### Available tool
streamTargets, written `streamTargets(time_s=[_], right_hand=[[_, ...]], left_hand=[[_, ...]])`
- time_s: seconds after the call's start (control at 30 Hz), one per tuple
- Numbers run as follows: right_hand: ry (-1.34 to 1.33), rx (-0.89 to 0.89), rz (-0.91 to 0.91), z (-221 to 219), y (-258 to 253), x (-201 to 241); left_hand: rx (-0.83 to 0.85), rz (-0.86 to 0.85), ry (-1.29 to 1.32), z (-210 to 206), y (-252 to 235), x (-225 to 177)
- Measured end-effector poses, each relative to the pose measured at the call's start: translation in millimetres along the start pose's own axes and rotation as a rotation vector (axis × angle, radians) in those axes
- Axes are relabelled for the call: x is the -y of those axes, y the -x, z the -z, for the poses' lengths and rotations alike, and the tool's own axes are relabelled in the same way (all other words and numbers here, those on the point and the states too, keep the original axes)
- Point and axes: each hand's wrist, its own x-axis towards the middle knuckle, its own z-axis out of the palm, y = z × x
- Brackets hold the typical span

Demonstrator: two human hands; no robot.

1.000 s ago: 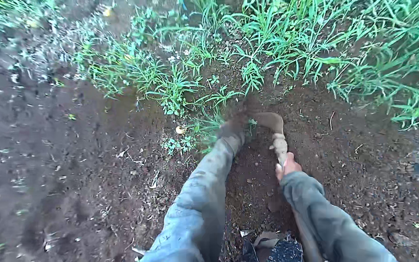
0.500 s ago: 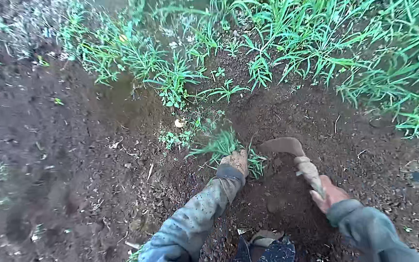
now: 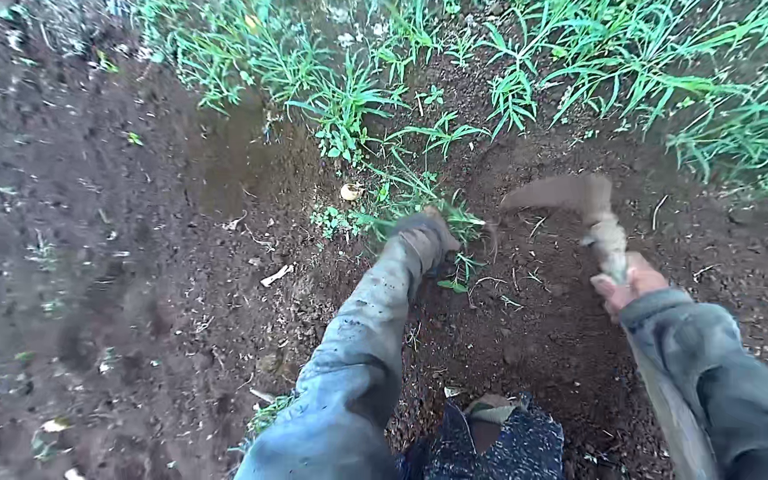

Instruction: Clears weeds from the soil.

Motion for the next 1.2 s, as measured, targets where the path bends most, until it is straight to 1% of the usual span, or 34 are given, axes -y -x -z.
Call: streamTargets(time_s=[0.03, 0.07, 0.1, 0.13, 0.17, 0.2, 0.23, 0.3, 0.37, 0.4, 0.43, 0.47, 0.5, 0.53, 0.57, 0.6, 0.63, 0.67, 0.7, 0.73, 0.77, 0.83, 0.87, 0.9, 0.93, 0.97, 1.03, 1.07, 1.1, 1.13, 1.17, 1.2], right_hand=[[-0.090, -0.050, -0.029, -1, -11, 23], [-0.152, -0.043, -0.086, -13, -15, 50], [-0.176, 0.013, -0.147, -35, -9, 73], [-0.155, 0.099, -0.177, -65, 4, 84], [-0.115, 0.177, -0.147, -97, 16, 77], [-0.056, 0.231, -0.096, -113, 24, 59], [0.008, 0.267, -0.042, -107, 27, 40], [0.109, 0.273, 0.053, -59, 26, 15], [0.137, 0.166, 0.112, -8, 7, 18], [0.079, 0.105, 0.117, -1, -5, 30], [-0.006, 0.069, 0.093, -11, -13, 45], [-0.060, 0.079, 0.046, -33, -8, 64], [-0.065, 0.122, 0.003, -64, 9, 75], [-0.005, 0.208, -0.030, -96, 33, 74], [0.103, 0.313, -0.041, -117, 52, 62], [0.219, 0.425, -0.036, -122, 67, 48], [0.322, 0.528, -0.034, -116, 80, 30], [0.388, 0.590, -0.033, -107, 92, 12], [0.424, 0.597, -0.032, -94, 97, 0], [0.430, 0.555, -0.029, -78, 97, -6], [0.391, 0.464, -0.008, -64, 93, -9], [0.229, 0.243, 0.049, -41, 73, -9], [0.154, 0.169, 0.053, -36, 58, -7], [0.096, 0.129, 0.035, -35, 40, -2], [0.063, 0.125, -0.002, -41, 27, 3], [0.050, 0.164, -0.045, -54, 24, 7], [0.054, 0.250, -0.083, -76, 35, 8], [0.071, 0.268, -0.098, -80, 47, 6], [0.084, 0.234, -0.111, -75, 58, 1], [0.110, 0.176, -0.113, -60, 65, -6], [0.153, 0.106, -0.102, -38, 72, -15], [0.193, 0.035, -0.090, -14, 79, -30]], left_hand=[[0.027, -0.005, 0.014, 7, 4, -4], [0.036, -0.011, 0.022, 11, 11, -5], [0.038, -0.014, 0.048, 10, 18, -7], [0.028, -0.014, 0.103, 5, 25, -5], [0.007, -0.020, 0.141, -1, 31, 3], [-0.002, -0.026, 0.158, -7, 37, 10], [0.002, -0.029, 0.175, -14, 43, 14], [0.021, -0.037, 0.187, -24, 55, 20], [0.034, -0.017, 0.221, -28, 55, 19], [0.041, 0.000, 0.235, -28, 54, 19], [0.055, 0.019, 0.234, -26, 52, 19], [0.066, 0.032, 0.238, -26, 51, 18], [0.065, 0.042, 0.260, -31, 55, 19], [0.048, 0.056, 0.298, -41, 65, 22], [0.033, 0.075, 0.340, -53, 79, 28], [0.073, 0.101, 0.364, -60, 95, 35], [0.133, 0.124, 0.392, -71, 114, 41], [0.187, 0.140, 0.406, -85, 132, 47], [0.212, 0.147, 0.406, -92, 142, 53], [0.194, 0.151, 0.407, -94, 144, 60], [0.135, 0.154, 0.402, -95, 143, 68], [-0.053, 0.165, 0.393, -99, 126, 86], [-0.132, 0.158, 0.413, -106, 111, 91], [-0.182, 0.135, 0.444, -112, 95, 88], [-0.193, 0.105, 0.476, -116, 83, 74], [-0.165, 0.069, 0.467, -119, 85, 52], [-0.038, -0.110, 0.401, -116, 106, -2], [0.068, -0.203, 0.373, -109, 119, -23], [0.138, -0.275, 0.353, -102, 125, -40], [0.153, -0.320, 0.339, -95, 122, -52], [0.134, -0.332, 0.339, -84, 112, -58], [0.069, -0.338, 0.341, -72, 99, -62]])
